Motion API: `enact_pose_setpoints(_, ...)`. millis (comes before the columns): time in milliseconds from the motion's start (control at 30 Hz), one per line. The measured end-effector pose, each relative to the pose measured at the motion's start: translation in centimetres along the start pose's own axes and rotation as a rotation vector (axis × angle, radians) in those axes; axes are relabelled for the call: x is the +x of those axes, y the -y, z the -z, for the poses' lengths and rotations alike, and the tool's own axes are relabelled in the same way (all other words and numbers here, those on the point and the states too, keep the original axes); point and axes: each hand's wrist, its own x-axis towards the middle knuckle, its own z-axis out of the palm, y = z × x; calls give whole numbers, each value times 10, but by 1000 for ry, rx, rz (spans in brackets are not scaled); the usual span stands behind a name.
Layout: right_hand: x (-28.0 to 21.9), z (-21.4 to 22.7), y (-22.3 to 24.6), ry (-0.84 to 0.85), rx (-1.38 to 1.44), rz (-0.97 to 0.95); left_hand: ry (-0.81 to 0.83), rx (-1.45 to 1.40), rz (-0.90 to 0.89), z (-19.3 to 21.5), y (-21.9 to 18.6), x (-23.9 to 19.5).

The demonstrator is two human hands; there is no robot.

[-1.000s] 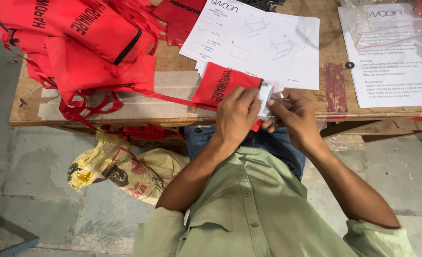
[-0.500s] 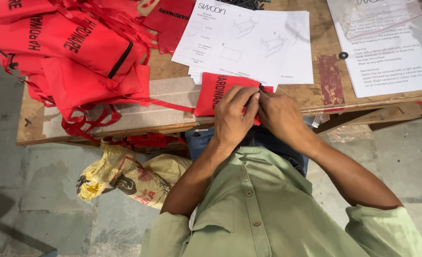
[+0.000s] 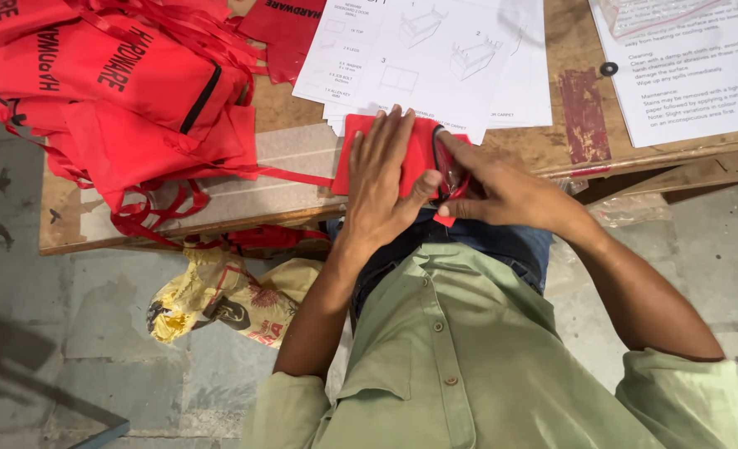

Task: The person counts small black washers and bolts into their palm, opens a small red zippered pouch labeled HARDWARE, places the hardware inside, and zips the pouch closed. They occasionally handle instruction sheets and a plastic bag of hardware on the workbench while preparing the pouch.

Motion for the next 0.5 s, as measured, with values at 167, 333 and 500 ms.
enact_pose_setpoints(167, -2, 1, 12, -2, 11, 18, -89, -2, -24, 0, -12, 7)
enact_pose_setpoints(333, -8, 8, 15, 37, -63, -47, -155, 72, 136, 0, -14, 6)
enact_pose_setpoints(500, -12, -6, 19, 75, -143, 67, -178, -113, 99, 3, -27, 22)
